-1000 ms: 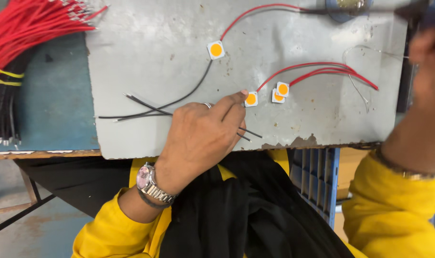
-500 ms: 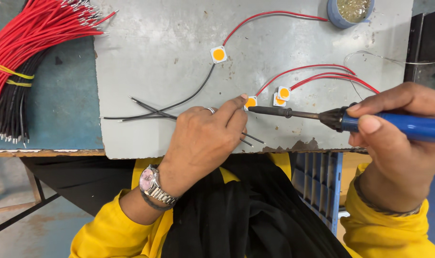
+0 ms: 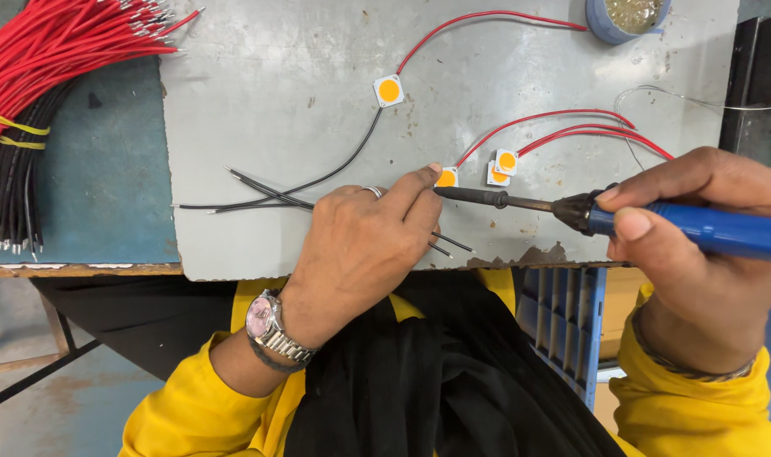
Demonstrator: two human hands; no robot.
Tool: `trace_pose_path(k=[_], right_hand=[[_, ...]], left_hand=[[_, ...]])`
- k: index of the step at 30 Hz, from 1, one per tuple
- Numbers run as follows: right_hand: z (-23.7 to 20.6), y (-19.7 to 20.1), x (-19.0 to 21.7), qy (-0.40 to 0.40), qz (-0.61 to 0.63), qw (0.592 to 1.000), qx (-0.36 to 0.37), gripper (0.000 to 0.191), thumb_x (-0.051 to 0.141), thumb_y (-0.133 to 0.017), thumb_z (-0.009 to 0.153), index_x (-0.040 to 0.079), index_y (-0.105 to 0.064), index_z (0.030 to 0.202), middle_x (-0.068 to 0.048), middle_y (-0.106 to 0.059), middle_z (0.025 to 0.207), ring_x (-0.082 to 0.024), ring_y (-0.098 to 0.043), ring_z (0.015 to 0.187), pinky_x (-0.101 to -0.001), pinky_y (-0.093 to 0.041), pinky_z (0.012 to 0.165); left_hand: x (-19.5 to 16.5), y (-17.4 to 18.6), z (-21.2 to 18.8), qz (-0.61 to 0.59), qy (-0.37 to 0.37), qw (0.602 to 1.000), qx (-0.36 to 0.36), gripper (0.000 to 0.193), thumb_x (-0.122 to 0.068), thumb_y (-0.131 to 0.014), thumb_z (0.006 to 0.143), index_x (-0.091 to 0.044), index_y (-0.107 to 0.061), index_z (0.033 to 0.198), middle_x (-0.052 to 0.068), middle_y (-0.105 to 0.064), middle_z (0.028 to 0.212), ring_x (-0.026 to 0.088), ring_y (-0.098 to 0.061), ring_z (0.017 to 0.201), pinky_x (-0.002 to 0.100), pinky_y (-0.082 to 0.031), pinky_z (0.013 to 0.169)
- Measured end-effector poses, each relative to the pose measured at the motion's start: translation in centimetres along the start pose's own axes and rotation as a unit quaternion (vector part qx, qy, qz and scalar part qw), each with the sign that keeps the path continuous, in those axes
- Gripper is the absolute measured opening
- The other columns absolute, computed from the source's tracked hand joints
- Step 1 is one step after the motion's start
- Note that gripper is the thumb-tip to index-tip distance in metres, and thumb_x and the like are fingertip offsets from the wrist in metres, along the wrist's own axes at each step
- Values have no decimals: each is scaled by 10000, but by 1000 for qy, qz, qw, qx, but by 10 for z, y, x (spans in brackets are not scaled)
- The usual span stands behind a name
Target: The person solders red and black wires onto small square LED light modules at a workbench. They hold each LED module steady with one hand, apply a soldering iron to its contact pads, dip stripped wire ends into a small cup of flux, and use pliers to trim and prepare wire ends, working through a bundle of wires one module at a time.
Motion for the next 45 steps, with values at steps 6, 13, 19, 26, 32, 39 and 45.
trace_pose_path(k=[6,13,19,26,32,39,45], right_hand=[[-5,10,-9,-18,18,1000,-15,221,148,-724,1002,-60,-651,981,-110,-673,797,-72,-634,586,-144,-504,583],[-16,18,-24,-19,46,998,-28,258,164,-733,1052,-73,-642,1007,-136,-684,864,-88,-640,626,-156,-523,630],[-14,25,-32,-31,68,997,-30,267,170,-729,1058,-74,-624,1035,-145,-683,891,-94,-635,628,-163,-537,646],[-24,19,-33,5,204,970,-132,300,199,-721,1138,-54,-562,1155,-151,-622,1038,-206,-699,808,-282,-607,755],[-10,-19,-41,82,147,985,-38,372,295,-670,1095,27,-515,1301,-227,-664,1235,-295,-748,1042,-364,-633,892],[-21,-49,-56,78,101,992,22,263,30,-569,1140,37,-409,1348,-271,-607,1392,-291,-720,1183,-392,-568,1089],[-25,-59,-60,110,66,991,38,257,-63,-552,1129,34,-418,1326,-258,-590,1401,-297,-711,1203,-381,-589,1072]], left_hand=[[0,1,0,-12,2,1000,-3,175,-188,-736,845,-49,-630,861,79,-730,1208,189,-577,505,335,-474,511],[0,0,1,-5,2,1000,0,148,-158,-729,852,-57,-621,850,74,-728,1223,187,-580,507,334,-479,513],[1,-1,-1,-5,3,1000,-3,147,-151,-731,844,-56,-619,848,72,-731,1221,189,-573,499,337,-473,506],[7,7,-1,-84,40,995,-41,139,-115,-768,842,-49,-661,901,81,-718,1235,221,-617,565,353,-510,561],[21,23,-5,-224,124,957,-136,249,-48,-767,935,-4,-688,1166,128,-674,1272,226,-718,855,300,-579,738],[22,22,-1,-225,144,955,-129,112,-16,-760,950,-4,-730,1058,110,-720,1219,199,-726,819,301,-569,730],[15,28,0,-173,112,969,-136,100,8,-768,898,0,-725,988,113,-719,1176,260,-707,878,364,-554,793]])
Point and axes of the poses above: each hand's wrist, its own z-axis towards the middle knuckle, its own y-axis out of the back of the hand, x = y × z, the point moved 6 cm from there along z, towards the middle knuckle
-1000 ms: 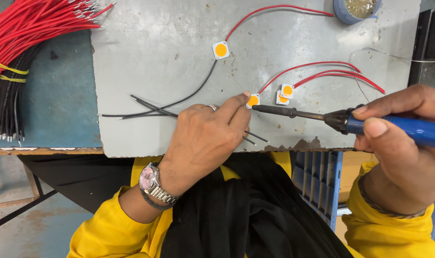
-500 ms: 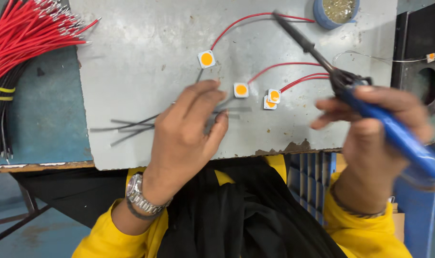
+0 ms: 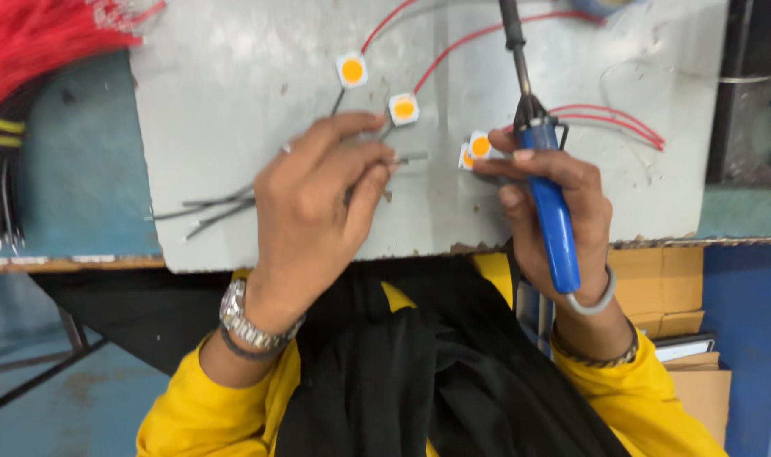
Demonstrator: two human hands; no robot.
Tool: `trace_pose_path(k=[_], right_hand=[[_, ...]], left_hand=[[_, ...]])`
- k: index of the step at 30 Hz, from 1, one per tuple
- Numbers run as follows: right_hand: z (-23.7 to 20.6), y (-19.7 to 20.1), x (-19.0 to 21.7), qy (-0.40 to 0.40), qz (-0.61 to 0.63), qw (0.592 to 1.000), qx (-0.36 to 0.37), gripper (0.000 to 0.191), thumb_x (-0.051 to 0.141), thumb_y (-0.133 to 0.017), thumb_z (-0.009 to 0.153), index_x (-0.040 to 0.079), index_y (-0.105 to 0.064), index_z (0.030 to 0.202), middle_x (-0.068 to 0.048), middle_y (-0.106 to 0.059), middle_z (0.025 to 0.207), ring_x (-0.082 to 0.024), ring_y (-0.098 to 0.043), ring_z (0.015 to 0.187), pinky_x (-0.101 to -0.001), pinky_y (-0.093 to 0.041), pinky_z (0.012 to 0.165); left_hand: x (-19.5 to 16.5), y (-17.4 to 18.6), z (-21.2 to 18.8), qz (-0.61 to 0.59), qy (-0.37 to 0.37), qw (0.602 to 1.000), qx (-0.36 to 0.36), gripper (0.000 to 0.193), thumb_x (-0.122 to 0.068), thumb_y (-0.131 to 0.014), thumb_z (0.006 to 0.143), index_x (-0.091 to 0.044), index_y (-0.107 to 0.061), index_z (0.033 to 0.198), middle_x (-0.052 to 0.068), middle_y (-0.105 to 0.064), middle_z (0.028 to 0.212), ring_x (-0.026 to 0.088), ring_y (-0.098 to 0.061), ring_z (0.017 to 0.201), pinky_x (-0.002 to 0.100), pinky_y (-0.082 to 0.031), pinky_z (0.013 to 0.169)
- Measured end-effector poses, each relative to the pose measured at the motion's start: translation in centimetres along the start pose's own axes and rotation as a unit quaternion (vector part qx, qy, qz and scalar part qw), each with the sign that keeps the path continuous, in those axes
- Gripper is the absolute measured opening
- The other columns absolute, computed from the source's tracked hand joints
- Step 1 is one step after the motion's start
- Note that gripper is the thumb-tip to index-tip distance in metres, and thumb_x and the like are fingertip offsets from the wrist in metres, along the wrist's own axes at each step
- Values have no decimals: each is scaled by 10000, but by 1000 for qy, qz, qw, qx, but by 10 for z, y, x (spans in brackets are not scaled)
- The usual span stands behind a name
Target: The person solders red and black wires onto small square LED light modules at a workbench. They hold each LED module steady with one hand, apply a soldering iron to its contact pads, dip stripped wire ends into a small cup of flux, and use pliers to trim and prepare wire ends, working through a bundle of wires one module at a time.
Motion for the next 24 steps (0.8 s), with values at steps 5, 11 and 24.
trace_pose_path(k=[5,11,24], right_hand=[[-1,-6,7,14,-10,1000,25,253,-79,-546,1156,34,-400,1330,-238,-602,1410,-279,-724,1204,-371,-597,1091],[-3,-13,11,28,-8,998,50,258,-98,-531,1163,37,-389,1330,-238,-598,1414,-280,-726,1211,-358,-605,1079],[0,-16,10,16,17,999,29,282,-108,-521,1087,27,-428,1318,-247,-618,1412,-277,-741,1186,-347,-606,1024]], left_hand=[[-3,6,-5,-50,-17,996,-67,70,21,-717,1016,8,-662,1056,106,-681,1154,226,-732,937,291,-586,798],[-2,-8,-15,-82,-32,996,17,102,-10,-731,1024,-16,-658,1095,93,-688,968,211,-663,734,293,-508,612],[-20,-22,-9,23,-125,986,107,146,-66,-733,885,-44,-591,909,51,-758,1128,239,-678,676,332,-526,569]])
Point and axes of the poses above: each hand's wrist, its own z-axis towards the middle knuckle, its own y-axis out of the back of the hand, x = y × z, the point moved 6 cm from there along z, towards the middle knuckle
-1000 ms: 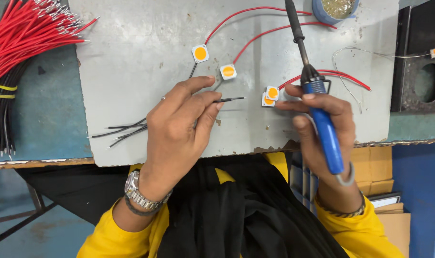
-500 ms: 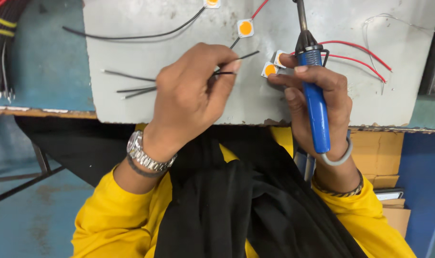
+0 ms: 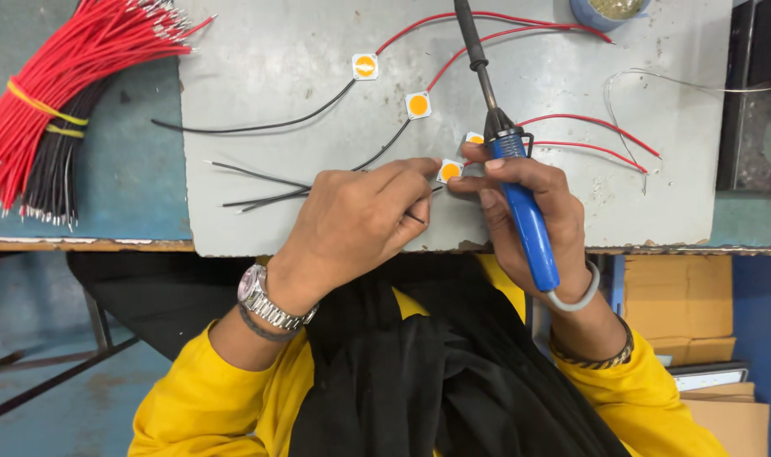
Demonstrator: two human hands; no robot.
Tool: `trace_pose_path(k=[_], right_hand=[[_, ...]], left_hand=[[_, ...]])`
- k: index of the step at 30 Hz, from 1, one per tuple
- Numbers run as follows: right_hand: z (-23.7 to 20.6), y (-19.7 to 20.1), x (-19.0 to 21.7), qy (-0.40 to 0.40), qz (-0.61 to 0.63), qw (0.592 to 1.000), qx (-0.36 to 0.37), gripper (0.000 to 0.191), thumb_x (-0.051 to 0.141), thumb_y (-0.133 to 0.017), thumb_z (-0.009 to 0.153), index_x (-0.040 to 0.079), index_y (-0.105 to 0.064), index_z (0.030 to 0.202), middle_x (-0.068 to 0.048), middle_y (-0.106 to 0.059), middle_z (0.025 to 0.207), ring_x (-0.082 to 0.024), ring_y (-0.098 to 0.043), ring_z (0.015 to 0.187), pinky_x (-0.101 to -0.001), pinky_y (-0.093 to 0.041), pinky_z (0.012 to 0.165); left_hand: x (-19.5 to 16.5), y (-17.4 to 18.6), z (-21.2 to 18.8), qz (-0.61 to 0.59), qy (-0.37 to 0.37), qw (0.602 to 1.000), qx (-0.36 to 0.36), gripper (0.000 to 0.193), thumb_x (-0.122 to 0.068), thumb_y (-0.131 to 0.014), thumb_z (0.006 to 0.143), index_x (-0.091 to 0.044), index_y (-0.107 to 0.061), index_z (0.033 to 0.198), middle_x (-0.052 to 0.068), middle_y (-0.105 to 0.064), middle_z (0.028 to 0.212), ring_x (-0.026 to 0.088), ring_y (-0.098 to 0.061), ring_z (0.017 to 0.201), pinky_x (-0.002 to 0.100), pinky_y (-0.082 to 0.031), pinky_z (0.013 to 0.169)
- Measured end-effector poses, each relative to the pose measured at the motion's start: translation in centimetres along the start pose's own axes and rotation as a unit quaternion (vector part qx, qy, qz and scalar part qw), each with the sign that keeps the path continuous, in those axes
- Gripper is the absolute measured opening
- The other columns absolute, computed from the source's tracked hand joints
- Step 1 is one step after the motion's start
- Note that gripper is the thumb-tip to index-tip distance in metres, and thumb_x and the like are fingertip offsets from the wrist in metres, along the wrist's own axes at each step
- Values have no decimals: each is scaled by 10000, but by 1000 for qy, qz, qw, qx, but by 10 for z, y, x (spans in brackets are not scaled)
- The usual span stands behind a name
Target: The person solders red and black wires onto small square LED light modules at a workbench. They hold each LED module steady with one hand, apply a soldering iron to its contact pads, dip stripped wire ends into a small cup of flux, and use pliers to trim and prepare wire ends, working through a bundle of wires one module at a time.
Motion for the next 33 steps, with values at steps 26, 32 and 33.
trace_pose_path(k=[26,32,33], right_hand=[[-21,57,10,20,17,985,-168,423,303,-628,1126,-4,-516,1395,-179,-711,1146,-266,-752,918,-334,-633,838],[-45,99,5,74,-6,955,-289,413,331,-649,1088,-24,-557,1278,-171,-695,1063,-238,-725,824,-298,-609,741],[-47,101,5,72,-12,954,-291,404,324,-653,1081,-26,-562,1259,-170,-695,1051,-234,-721,814,-293,-604,734]], left_hand=[[16,-9,13,8,-6,996,84,288,-126,-743,900,-68,-664,1170,0,-705,888,196,-615,583,314,-438,491],[15,-10,12,44,-19,997,55,243,-78,-726,880,-63,-695,1121,11,-729,952,179,-579,534,311,-419,469],[16,-10,12,44,-16,997,59,215,-76,-726,878,-61,-696,1090,4,-735,963,179,-574,523,311,-416,463]])
Point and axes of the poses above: each hand's wrist, its own z-axis towards the middle knuckle, its own y-axis out of the back of the hand, x = y × z, the point moved 6 cm from there along z, towards the middle knuckle
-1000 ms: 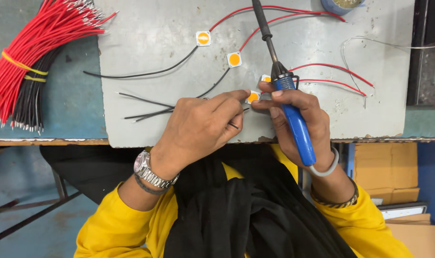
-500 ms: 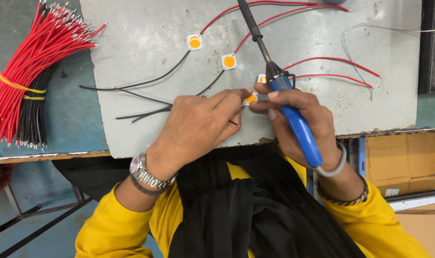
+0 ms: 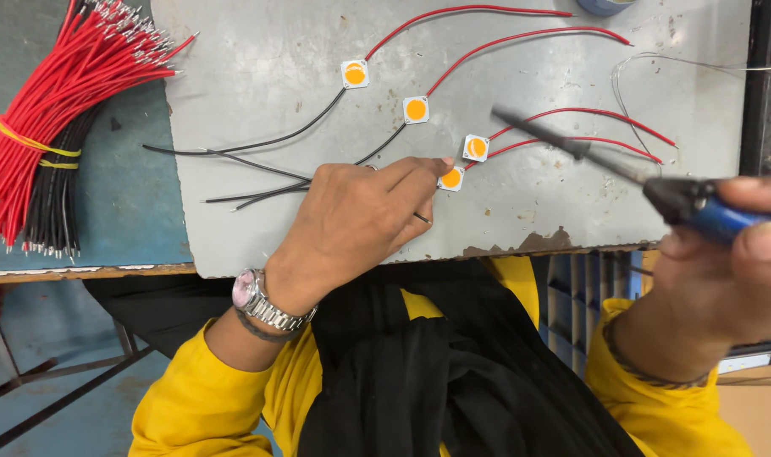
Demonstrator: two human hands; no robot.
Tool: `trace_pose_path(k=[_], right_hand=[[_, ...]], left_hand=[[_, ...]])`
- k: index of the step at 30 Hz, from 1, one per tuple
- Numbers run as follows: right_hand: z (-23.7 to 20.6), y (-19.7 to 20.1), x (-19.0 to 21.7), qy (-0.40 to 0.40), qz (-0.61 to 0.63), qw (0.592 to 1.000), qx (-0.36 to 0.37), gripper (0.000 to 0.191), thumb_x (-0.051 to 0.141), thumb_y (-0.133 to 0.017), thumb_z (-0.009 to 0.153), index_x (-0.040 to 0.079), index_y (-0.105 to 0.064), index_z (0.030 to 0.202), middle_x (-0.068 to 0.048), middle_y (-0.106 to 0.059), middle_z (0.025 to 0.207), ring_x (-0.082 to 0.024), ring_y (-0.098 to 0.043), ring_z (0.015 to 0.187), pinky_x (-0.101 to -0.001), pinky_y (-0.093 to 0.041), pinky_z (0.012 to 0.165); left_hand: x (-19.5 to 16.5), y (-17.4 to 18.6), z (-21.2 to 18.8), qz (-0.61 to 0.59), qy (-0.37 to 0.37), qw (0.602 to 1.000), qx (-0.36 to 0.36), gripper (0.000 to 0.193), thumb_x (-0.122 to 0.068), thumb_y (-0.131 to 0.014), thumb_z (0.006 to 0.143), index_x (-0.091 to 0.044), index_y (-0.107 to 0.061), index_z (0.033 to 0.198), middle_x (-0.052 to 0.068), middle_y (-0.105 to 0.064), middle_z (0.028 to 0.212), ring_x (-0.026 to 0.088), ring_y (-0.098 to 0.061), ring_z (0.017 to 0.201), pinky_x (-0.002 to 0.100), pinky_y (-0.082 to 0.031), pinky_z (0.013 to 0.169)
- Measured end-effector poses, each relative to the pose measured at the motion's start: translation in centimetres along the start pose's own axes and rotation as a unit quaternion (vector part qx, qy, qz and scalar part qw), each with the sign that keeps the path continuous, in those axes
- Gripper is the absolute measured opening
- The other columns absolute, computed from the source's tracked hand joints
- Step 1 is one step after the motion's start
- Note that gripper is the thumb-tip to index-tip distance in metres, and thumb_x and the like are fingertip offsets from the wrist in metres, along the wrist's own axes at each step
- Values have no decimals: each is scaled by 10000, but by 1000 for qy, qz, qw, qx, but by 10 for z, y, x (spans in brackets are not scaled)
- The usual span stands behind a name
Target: The person solders red and black wires onto small square LED light modules at a workbench. They hold each LED module steady with one hand, apply a soldering iron to its contact pads, dip stripped wire ends into a small cup of flux, and use pliers to trim and prepare wire ends, working through a bundle of wires one module at a time.
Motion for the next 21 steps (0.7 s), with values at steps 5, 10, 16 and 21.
trace_pose_path(k=[5,10,16,21], right_hand=[[5,-6,10,-6,-19,999,41,363,294,-672,1049,-39,-584,1165,-165,-691,990,-213,-703,765,-269,-579,704],[18,-30,25,-29,-56,990,126,331,264,-691,1018,-52,-606,1072,-159,-687,930,-192,-685,716,-245,-555,674],[34,-54,40,-42,-111,971,209,306,227,-714,980,-67,-633,959,-153,-683,857,-167,-663,657,-216,-525,638],[41,-65,47,-35,-121,962,242,302,209,-725,980,-71,-642,903,-157,-688,837,-156,-666,647,-205,-524,635]], left_hand=[[3,-1,-1,-17,5,1000,5,143,-81,-728,866,-55,-688,1001,-20,-745,1023,181,-591,538,311,-425,467],[5,-2,-3,-21,4,1000,10,142,-95,-734,864,-52,-654,973,-26,-753,1121,186,-611,550,316,-438,466],[6,-2,-4,-16,3,1000,12,153,-106,-741,857,-51,-616,926,-29,-747,1208,192,-619,556,316,-446,465],[7,-4,-4,-2,7,1000,20,148,-100,-745,846,-49,-624,915,-34,-750,1192,182,-608,527,311,-438,444]])
Point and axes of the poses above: each hand's wrist, its own z-axis towards the middle knuckle, its own y-axis out of the back of the hand, x = y × z, the point moved 6 cm from there along z, towards the middle knuckle
